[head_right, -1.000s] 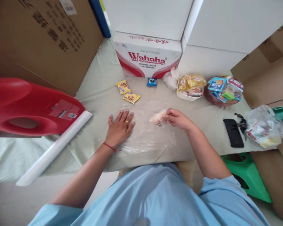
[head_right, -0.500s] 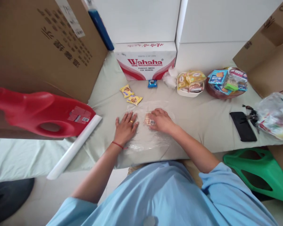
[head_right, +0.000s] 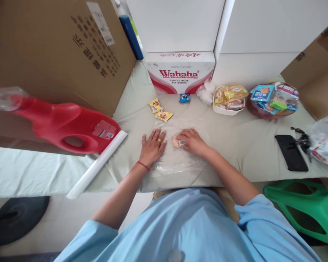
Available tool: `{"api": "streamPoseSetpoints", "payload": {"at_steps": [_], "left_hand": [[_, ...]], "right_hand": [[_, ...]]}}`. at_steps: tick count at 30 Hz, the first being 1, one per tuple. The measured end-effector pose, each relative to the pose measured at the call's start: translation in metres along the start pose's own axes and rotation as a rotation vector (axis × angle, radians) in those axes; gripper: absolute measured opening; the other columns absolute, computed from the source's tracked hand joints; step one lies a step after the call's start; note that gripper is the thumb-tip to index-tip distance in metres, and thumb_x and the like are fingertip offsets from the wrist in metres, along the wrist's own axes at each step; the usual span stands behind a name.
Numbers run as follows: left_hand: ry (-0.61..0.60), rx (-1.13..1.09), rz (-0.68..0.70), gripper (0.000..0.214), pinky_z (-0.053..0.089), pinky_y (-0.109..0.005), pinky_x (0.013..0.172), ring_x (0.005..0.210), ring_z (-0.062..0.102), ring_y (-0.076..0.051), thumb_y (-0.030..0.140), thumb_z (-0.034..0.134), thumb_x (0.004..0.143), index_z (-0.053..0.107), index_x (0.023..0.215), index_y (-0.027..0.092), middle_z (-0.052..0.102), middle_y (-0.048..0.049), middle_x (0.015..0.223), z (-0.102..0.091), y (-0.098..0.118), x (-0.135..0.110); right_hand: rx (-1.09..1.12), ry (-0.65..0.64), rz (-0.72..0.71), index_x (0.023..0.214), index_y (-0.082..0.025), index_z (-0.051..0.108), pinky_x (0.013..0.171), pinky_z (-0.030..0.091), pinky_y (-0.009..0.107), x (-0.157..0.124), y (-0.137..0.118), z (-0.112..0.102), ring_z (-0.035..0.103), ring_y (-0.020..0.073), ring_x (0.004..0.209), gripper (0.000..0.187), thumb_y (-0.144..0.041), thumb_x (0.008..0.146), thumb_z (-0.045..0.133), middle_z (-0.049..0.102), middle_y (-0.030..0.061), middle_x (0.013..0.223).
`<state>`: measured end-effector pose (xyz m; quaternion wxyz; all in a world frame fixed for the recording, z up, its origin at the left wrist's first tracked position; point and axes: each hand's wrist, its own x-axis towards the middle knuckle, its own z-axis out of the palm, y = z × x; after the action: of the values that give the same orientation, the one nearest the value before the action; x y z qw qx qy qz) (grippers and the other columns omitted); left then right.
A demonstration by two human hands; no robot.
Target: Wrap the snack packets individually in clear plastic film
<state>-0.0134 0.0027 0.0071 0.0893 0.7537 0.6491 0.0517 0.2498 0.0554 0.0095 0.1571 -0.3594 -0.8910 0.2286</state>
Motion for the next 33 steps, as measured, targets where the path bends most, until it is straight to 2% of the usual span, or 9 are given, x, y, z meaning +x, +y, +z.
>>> {"api": "streamPoseSetpoints", "payload": {"at_steps": [4, 8, 12, 16, 19, 24, 27, 30, 33], "left_hand": [[0.079, -0.070, -0.029, 0.060, 0.021, -0.063, 0.130, 0.165, 0.024, -0.028, 0.046, 0.024, 0.110, 0.040, 0.164, 0.026, 0.022, -0.0100, 0.178, 0.000, -0.006, -0.005], [0.193, -0.115, 0.032, 0.055, 0.014, -0.058, 0.133, 0.165, 0.022, -0.025, 0.037, 0.030, 0.108, 0.049, 0.159, 0.024, 0.034, -0.0112, 0.174, -0.003, -0.014, -0.030], [0.025, -0.211, 0.364, 0.057, 0.011, -0.054, 0.134, 0.158, 0.041, -0.025, 0.045, 0.040, 0.107, 0.046, 0.160, 0.023, 0.055, -0.0130, 0.161, -0.001, -0.025, -0.069], [-0.073, -0.273, 0.515, 0.067, 0.013, -0.059, 0.133, 0.158, 0.040, -0.032, 0.061, 0.060, 0.097, 0.055, 0.151, 0.022, 0.050, -0.0162, 0.164, 0.006, -0.035, -0.098], [-0.062, -0.373, 0.452, 0.031, 0.024, -0.056, 0.131, 0.149, 0.053, -0.027, 0.041, 0.049, 0.106, 0.072, 0.122, 0.026, 0.066, -0.0097, 0.150, 0.006, -0.039, -0.100], [-0.075, -0.573, 0.241, 0.034, 0.044, -0.049, 0.120, 0.117, 0.073, -0.023, 0.044, 0.044, 0.106, 0.072, 0.107, 0.026, 0.081, -0.0057, 0.119, -0.016, -0.042, -0.059], [-0.079, -0.593, 0.108, 0.038, 0.056, -0.039, 0.094, 0.094, 0.074, -0.024, 0.050, 0.046, 0.102, 0.073, 0.102, 0.024, 0.081, -0.0053, 0.101, -0.029, -0.040, -0.020], [-0.018, -0.531, 0.001, 0.032, 0.054, -0.035, 0.077, 0.076, 0.068, -0.022, 0.046, 0.049, 0.096, 0.071, 0.092, 0.022, 0.076, -0.0047, 0.084, -0.031, -0.034, 0.013], [0.054, -0.497, -0.052, 0.027, 0.052, -0.037, 0.078, 0.075, 0.065, -0.023, 0.040, 0.051, 0.094, 0.070, 0.092, 0.021, 0.074, -0.0068, 0.088, -0.023, -0.028, 0.029]], "right_hand": [[0.065, 0.038, 0.045, 0.153, -0.027, 0.056, 0.124, 0.032, 0.065, -0.016, -0.002, 0.002, 0.044, 0.0344, 0.151, 0.058, -0.036, 0.097, 0.067, 0.049, 0.0168, 0.161], [0.190, 0.088, 0.062, 0.155, -0.029, 0.053, 0.120, 0.045, 0.055, -0.073, -0.005, -0.022, 0.051, 0.0306, 0.146, 0.058, -0.046, 0.101, 0.064, 0.052, 0.0161, 0.158], [0.162, 0.051, 0.105, 0.149, -0.031, 0.059, 0.116, 0.051, 0.055, -0.135, -0.013, -0.018, 0.055, 0.0324, 0.143, 0.057, -0.046, 0.096, 0.073, 0.055, 0.0148, 0.156], [0.077, 0.234, 0.139, 0.113, -0.028, 0.077, 0.108, 0.056, 0.054, -0.160, -0.022, 0.010, 0.066, 0.0292, 0.126, 0.019, -0.032, 0.104, 0.061, 0.072, 0.0121, 0.134], [0.135, 0.294, 0.122, 0.105, -0.027, 0.077, 0.101, 0.058, 0.048, -0.156, -0.024, 0.011, 0.070, 0.0257, 0.113, 0.019, -0.030, 0.105, 0.058, 0.078, 0.0091, 0.117], [0.279, 0.210, 0.227, 0.106, -0.027, 0.076, 0.083, 0.058, 0.034, -0.125, -0.007, -0.030, 0.073, 0.0199, 0.088, 0.022, -0.037, 0.105, 0.056, 0.078, 0.0041, 0.095], [0.282, 0.218, 0.312, 0.106, -0.024, 0.077, 0.079, 0.055, 0.031, -0.090, 0.015, -0.048, 0.072, 0.0197, 0.083, 0.027, -0.042, 0.103, 0.057, 0.078, 0.0037, 0.092], [0.147, 0.155, 0.391, 0.102, -0.020, 0.077, 0.082, 0.054, 0.033, -0.051, 0.032, -0.054, 0.070, 0.0217, 0.085, 0.027, -0.035, 0.100, 0.055, 0.077, 0.0068, 0.092], [-0.142, 0.149, 0.454, 0.104, -0.018, 0.079, 0.091, 0.052, 0.040, -0.028, 0.027, -0.056, 0.066, 0.0280, 0.099, 0.024, -0.022, 0.095, 0.057, 0.075, 0.0147, 0.104]]}}
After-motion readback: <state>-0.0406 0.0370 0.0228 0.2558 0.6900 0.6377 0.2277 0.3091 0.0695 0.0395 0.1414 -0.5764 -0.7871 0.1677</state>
